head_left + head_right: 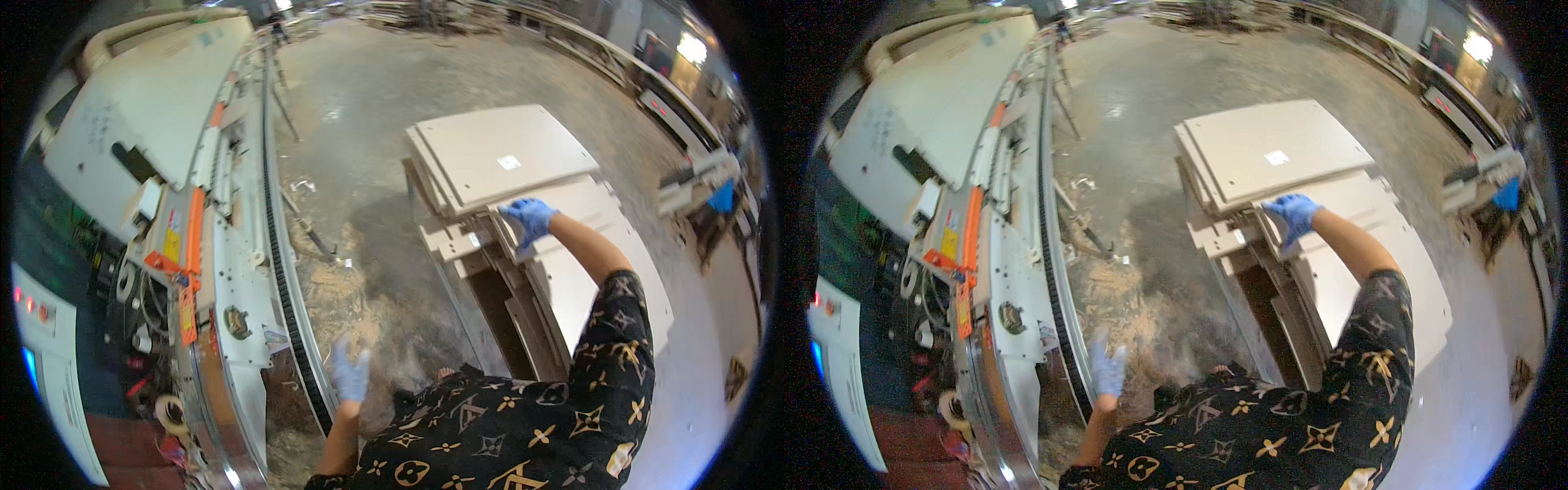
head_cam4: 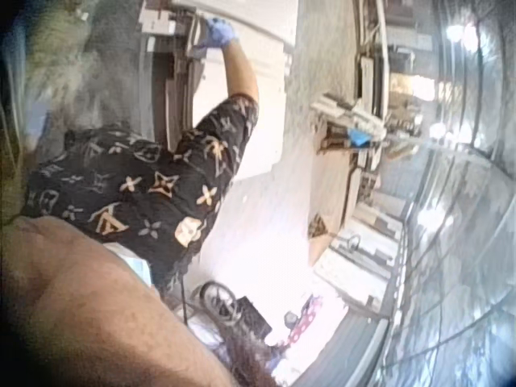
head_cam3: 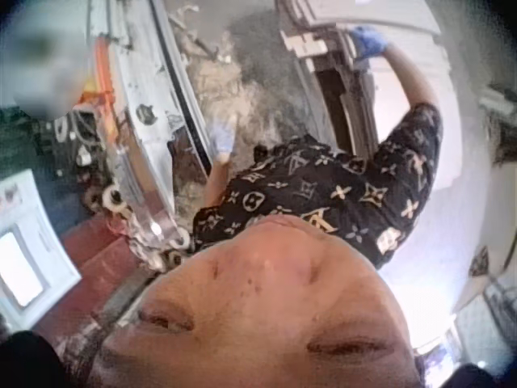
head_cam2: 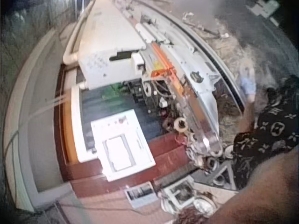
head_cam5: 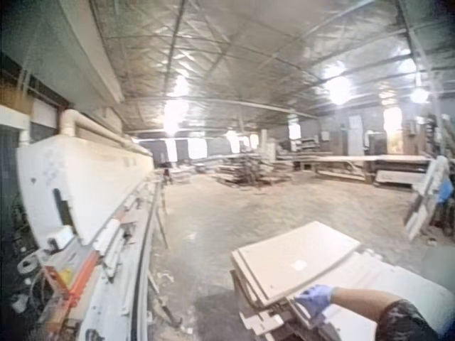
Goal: The person repeatedly picks up flat wooden panels from a stack and feeds them one at a time into a woodworking machine. They then retrieve the processed panels from the output side and stack them nearby.
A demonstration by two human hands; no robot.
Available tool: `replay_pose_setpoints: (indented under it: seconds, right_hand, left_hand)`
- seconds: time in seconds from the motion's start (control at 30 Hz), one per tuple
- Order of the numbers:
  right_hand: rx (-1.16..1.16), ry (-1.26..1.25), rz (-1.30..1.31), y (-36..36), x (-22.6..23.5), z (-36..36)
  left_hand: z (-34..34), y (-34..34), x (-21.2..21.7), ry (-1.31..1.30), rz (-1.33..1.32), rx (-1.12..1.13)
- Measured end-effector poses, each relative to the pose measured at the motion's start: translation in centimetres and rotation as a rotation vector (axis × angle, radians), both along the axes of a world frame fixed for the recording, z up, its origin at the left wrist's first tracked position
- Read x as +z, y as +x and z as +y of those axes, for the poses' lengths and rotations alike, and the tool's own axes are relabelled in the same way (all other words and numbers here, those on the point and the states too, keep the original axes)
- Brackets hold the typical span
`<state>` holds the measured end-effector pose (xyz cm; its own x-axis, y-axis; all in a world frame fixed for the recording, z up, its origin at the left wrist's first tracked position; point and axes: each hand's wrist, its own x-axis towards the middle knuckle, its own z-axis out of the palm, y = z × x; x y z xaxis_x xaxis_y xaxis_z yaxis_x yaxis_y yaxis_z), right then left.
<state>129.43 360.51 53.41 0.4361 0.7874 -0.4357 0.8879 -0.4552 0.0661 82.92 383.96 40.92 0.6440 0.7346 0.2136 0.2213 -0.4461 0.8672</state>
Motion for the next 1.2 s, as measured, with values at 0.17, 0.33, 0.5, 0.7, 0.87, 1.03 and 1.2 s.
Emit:
replay_pose_setpoints:
  seconds: [0.17, 0.33, 0.5, 0.7, 0.87, 1.03, 1.2]
  right_hand:
    - [0.373, 0.266, -0.005, -10.6, 2.6, 3.6]
    - [0.594, 0.380, 0.089, -21.5, 1.1, 7.8]
    - [0.752, 0.791, 0.219, -23.6, -0.4, 10.1]
    - [0.363, 0.677, 0.523, -26.4, -5.8, 10.7]
    - [0.187, 0.442, 0.635, -30.3, -10.4, 10.6]
    - [0.133, 0.455, 0.652, -33.0, -12.3, 10.7]
    - [0.064, 0.457, 0.587, -34.4, -13.8, 10.6]
  left_hand:
    - [-6.6, 9.4, 1.4, -0.976, -0.286, -0.409]
    - [-9.1, 10.6, 2.0, -0.935, -0.331, -0.402]
    - [-3.9, -1.7, 0.2, -1.307, -0.714, -0.075]
    - [5.7, -17.6, -1.6, -0.938, -0.895, 0.845]
    - [13.9, -27.5, -5.5, -0.772, -1.014, 0.865]
    - [20.6, -30.8, -6.2, -0.681, -0.876, 1.074]
    - [19.5, -30.1, -3.4, 0.527, 0.402, 1.488]
